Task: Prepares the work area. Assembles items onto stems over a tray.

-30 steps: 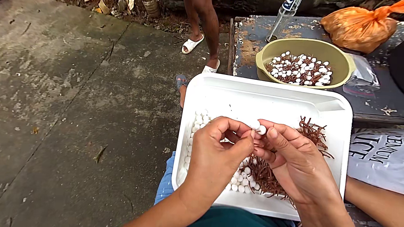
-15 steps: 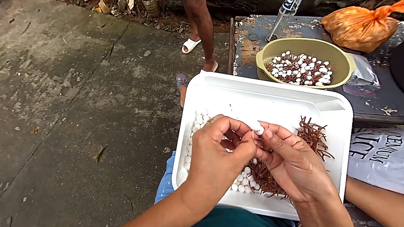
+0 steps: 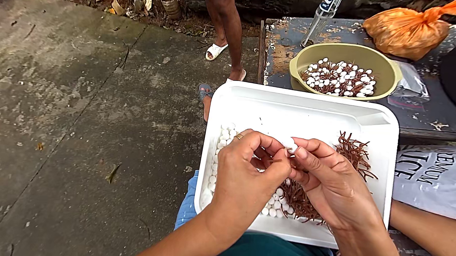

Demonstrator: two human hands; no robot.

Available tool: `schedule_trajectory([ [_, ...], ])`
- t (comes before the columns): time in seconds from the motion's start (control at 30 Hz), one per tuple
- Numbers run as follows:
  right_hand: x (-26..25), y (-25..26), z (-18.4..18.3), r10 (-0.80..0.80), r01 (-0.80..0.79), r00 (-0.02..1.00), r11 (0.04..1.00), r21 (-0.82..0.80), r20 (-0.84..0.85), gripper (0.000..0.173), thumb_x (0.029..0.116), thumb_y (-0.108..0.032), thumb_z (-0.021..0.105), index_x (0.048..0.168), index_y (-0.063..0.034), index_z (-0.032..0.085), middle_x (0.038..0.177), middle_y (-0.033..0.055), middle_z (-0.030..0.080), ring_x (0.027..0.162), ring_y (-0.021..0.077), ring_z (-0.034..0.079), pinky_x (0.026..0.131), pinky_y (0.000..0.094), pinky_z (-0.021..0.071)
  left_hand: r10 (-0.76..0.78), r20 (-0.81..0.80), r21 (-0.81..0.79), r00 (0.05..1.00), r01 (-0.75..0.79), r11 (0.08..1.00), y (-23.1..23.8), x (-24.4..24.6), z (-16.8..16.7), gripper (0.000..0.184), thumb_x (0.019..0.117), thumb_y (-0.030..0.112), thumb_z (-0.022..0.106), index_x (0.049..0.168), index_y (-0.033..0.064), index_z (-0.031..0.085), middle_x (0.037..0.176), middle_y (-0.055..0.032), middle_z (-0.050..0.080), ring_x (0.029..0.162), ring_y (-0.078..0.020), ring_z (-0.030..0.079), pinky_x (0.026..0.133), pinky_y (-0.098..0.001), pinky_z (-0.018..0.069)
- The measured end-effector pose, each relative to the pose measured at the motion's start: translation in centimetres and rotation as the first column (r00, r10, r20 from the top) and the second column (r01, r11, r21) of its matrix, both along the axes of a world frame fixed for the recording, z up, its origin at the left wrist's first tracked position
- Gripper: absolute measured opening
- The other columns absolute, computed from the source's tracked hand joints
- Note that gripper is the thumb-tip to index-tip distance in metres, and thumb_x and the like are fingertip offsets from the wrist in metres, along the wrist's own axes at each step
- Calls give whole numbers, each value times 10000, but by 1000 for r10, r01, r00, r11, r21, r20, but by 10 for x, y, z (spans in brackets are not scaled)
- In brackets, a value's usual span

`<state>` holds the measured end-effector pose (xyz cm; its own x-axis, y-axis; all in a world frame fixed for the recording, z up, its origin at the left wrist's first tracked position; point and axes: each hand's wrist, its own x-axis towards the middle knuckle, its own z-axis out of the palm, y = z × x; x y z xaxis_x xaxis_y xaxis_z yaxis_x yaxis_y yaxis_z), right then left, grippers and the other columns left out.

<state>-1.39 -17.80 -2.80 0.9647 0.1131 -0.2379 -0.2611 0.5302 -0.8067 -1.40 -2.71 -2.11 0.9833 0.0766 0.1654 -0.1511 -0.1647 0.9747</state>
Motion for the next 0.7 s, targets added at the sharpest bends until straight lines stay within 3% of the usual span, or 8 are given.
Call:
schedule_trajectory([
  [0.3, -3, 3, -3, -52, 64, 991, 994, -92, 122, 184, 907, 34, 683, 996, -101, 772, 931, 83, 760, 773, 127, 756, 722, 278, 645, 12, 2, 41, 1000, -12, 999, -1, -1, -3, 36, 839, 76, 701, 856, 95, 675, 791, 36, 632, 662, -5, 631, 584, -138, 554],
  [0.7, -7, 8, -7, -152, 183, 975, 964, -194, 165, 181, 892, 42, 694, 960, -107, 769, 922, 49, 762, 768, 100, 749, 717, 262, 642, 14, -51, -25, 999, -15, 1000, -7, -3, -8, 30, 865, 68, 696, 878, 91, 681, 806, 23, 653, 675, -25, 648, 587, -156, 559],
])
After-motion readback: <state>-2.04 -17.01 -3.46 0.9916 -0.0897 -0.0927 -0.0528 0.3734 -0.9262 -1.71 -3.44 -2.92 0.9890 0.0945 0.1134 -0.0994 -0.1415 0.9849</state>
